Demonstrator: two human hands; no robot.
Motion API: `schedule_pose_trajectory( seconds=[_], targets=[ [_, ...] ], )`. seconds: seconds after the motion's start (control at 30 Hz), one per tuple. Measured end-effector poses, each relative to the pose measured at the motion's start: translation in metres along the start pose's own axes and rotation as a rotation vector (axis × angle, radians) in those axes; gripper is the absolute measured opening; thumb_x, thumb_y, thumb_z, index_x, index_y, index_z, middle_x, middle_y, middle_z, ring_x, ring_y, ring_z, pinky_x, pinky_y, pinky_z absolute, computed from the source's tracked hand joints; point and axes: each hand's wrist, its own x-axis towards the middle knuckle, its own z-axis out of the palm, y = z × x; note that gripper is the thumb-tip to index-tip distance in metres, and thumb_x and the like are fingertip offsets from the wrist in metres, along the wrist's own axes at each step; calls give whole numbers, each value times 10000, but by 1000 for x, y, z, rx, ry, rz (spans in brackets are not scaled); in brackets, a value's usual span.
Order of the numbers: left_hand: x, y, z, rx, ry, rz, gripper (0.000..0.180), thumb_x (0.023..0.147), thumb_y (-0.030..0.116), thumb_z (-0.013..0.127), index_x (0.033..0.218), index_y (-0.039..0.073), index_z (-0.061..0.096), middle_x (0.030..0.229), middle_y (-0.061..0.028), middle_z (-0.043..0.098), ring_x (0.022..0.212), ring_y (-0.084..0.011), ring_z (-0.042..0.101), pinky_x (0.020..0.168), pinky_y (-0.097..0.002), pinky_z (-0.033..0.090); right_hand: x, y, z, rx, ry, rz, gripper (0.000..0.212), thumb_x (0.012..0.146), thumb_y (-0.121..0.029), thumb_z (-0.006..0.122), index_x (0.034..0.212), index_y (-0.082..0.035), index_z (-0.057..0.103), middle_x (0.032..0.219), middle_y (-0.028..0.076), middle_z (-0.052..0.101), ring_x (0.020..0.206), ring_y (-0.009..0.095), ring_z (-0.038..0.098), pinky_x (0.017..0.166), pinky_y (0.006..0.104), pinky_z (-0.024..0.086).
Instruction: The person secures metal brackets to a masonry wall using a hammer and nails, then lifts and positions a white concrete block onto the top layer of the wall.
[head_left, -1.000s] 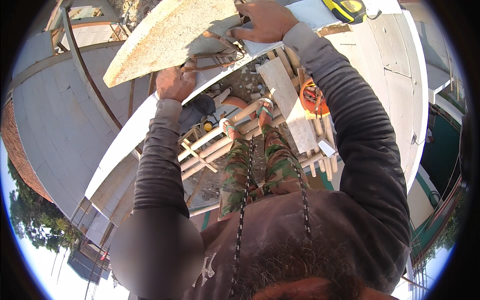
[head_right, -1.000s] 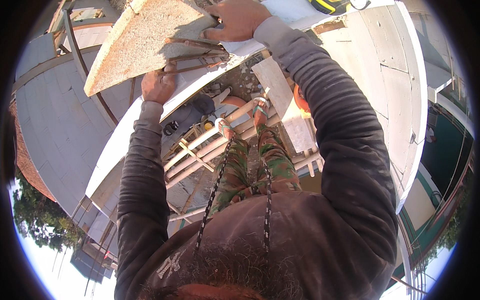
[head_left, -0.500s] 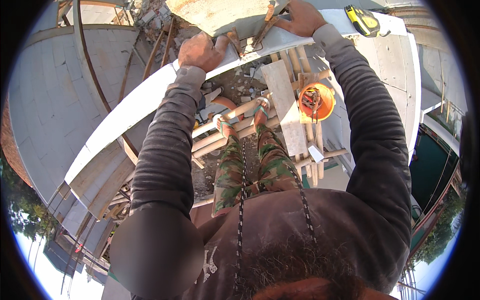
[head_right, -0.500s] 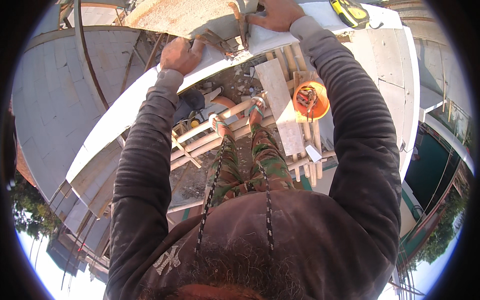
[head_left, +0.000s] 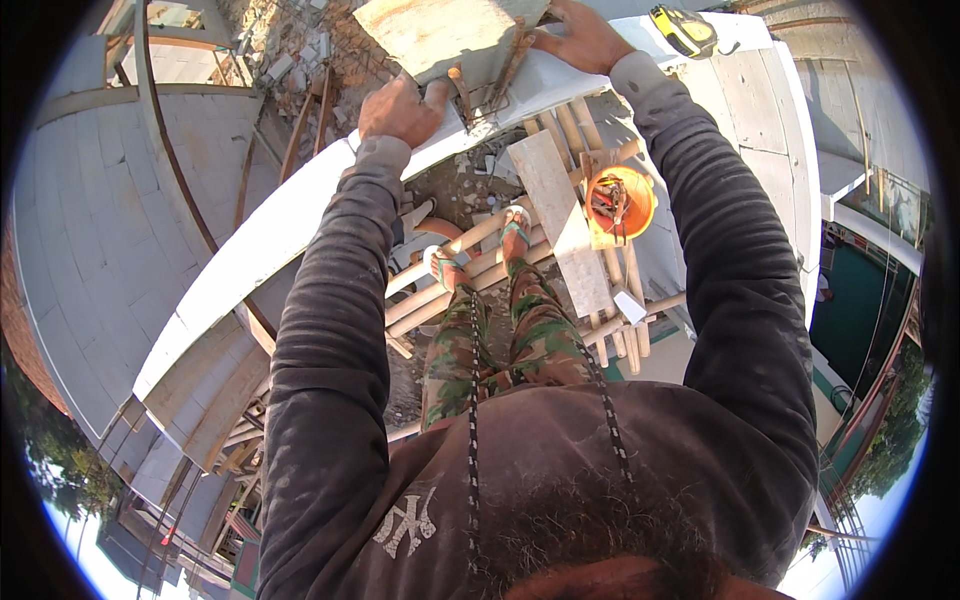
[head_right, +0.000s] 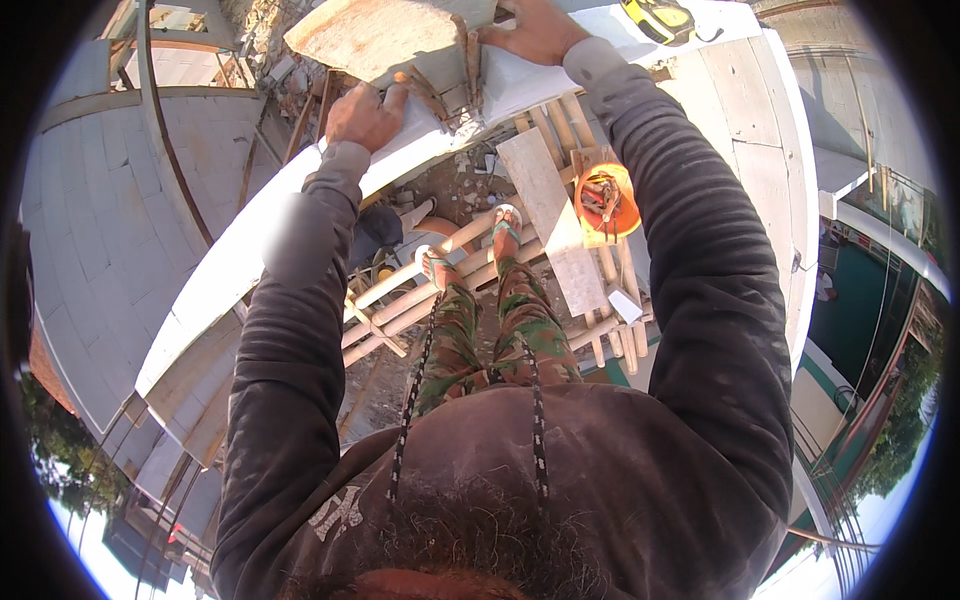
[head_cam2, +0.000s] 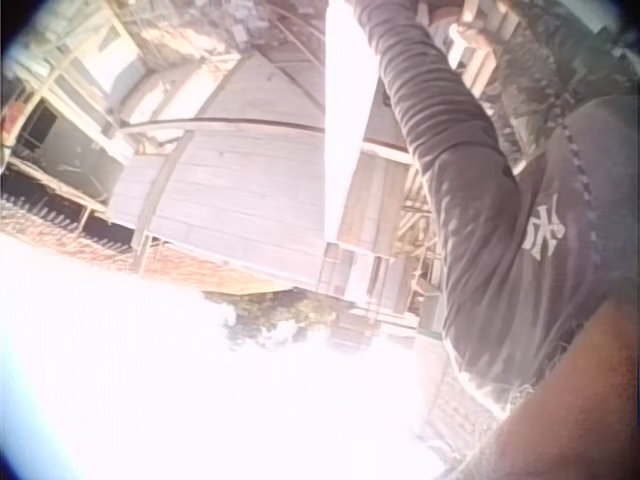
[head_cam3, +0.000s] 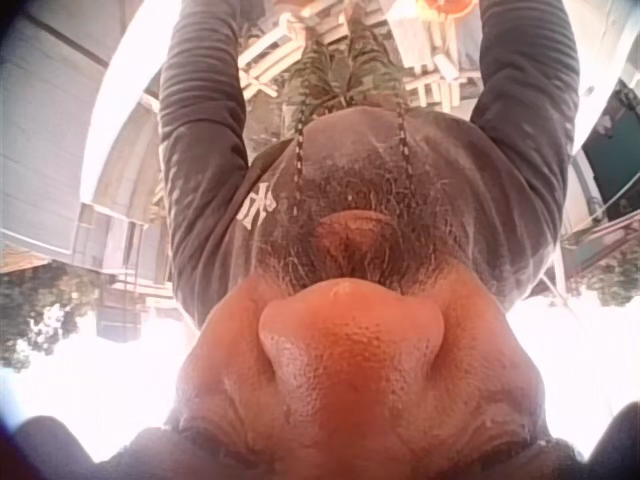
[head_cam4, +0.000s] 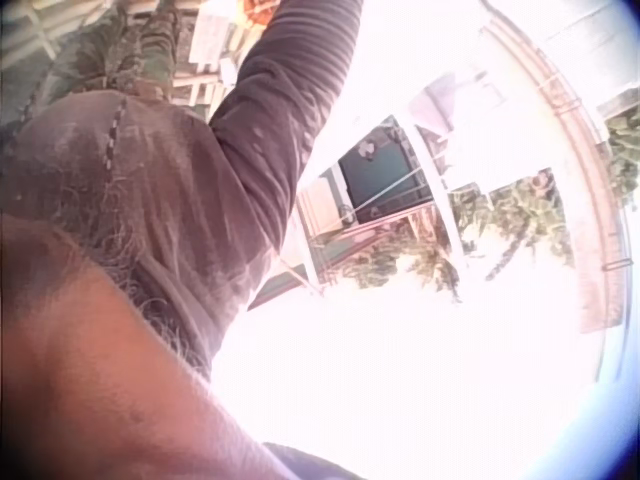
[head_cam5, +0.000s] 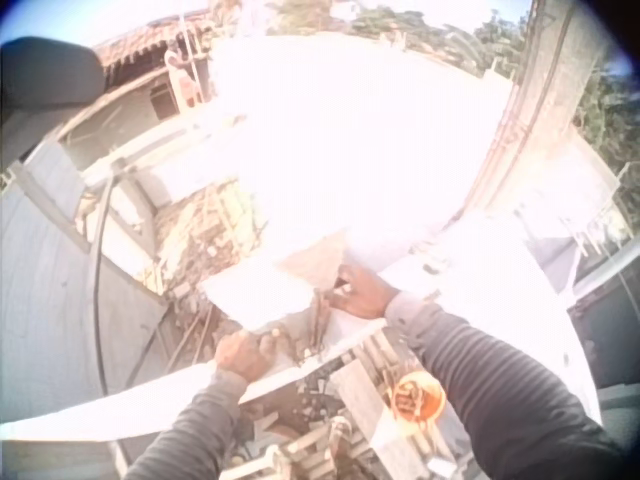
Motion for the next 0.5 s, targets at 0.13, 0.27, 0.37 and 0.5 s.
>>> schedule_pose_trajectory(
  seconds=[0.13,0.27,0.37,0.5],
  targets=[
    [1,2,2,6,4,-5,633,946,524,520,1154,-58,657,1057,-302,703,1020,-437,683,918,-479,528,-1,-6,1,-59,1,105,401,900,-253,669,1233,-31,651,1108,209,710,1069,349,672,947,432,525],
    [18,-22,13,-216,176,79,577,961,456,558,1259,-36,599,1148,-295,685,1082,-451,655,956,-476,505,18,-9,-1,-3,40,29,386,894,-220,664,1229,-27,655,1139,216,707,1056,337,679,939,423,524],
    [27,-40,-18,-423,342,266,503,978,373,590,1272,-35,581,1185,-287,674,1093,-440,654,962,-467,496,31,-65,-27,132,138,-76,378,893,-172,658,1236,-13,649,1113,198,716,1030,283,679,934,393,523],
    [25,16,-113,-485,351,282,421,1003,322,598,1227,-33,575,1077,-287,669,1033,-403,649,907,-457,497,12,-128,-92,155,337,-164,315,893,-163,677,1165,-3,658,1028,171,714,953,252,662,884,381,524]
  ],
)
